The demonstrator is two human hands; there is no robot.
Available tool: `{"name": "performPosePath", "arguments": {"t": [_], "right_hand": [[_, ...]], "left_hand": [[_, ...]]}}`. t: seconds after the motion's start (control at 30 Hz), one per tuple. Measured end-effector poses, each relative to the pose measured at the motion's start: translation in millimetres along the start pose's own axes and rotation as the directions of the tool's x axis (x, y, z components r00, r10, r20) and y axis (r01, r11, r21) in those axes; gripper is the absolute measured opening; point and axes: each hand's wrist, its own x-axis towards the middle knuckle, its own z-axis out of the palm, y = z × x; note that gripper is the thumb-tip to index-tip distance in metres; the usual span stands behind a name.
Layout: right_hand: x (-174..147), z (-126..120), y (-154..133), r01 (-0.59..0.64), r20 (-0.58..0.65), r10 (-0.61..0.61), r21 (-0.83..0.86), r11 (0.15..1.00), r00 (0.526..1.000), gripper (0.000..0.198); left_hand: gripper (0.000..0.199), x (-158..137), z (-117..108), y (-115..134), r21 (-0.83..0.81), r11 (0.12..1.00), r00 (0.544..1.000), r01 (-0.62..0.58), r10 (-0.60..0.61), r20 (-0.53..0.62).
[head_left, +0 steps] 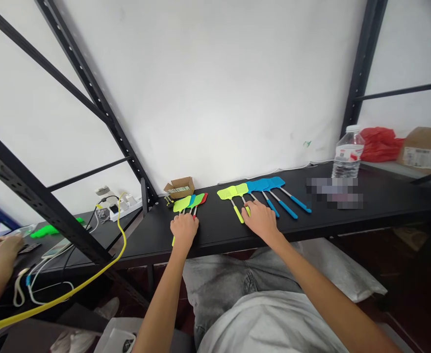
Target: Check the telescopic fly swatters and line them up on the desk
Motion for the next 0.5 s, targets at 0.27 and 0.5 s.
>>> {"name": "performPosePath", "arguments": {"t": [0.27, 0.5], "right_hand": [[1.7, 0.6, 3.3, 0.041, -0.135, -0.022, 0.143, 0.989, 0.991, 0.028], [14.5, 5.0, 17.1, 0.172, -0.319, 0.011, 0.542, 0.823, 0.948, 0.032]], "left_hand": [[0.04, -17.9, -28.2, 18.9, -0.18, 0.984, 0.995, -0.003, 0.021, 0.099], [0.03, -36.1, -40.5, 63.9, -0.555, 0.804, 0.977, -0.212, 0.18, -0.113]]}}
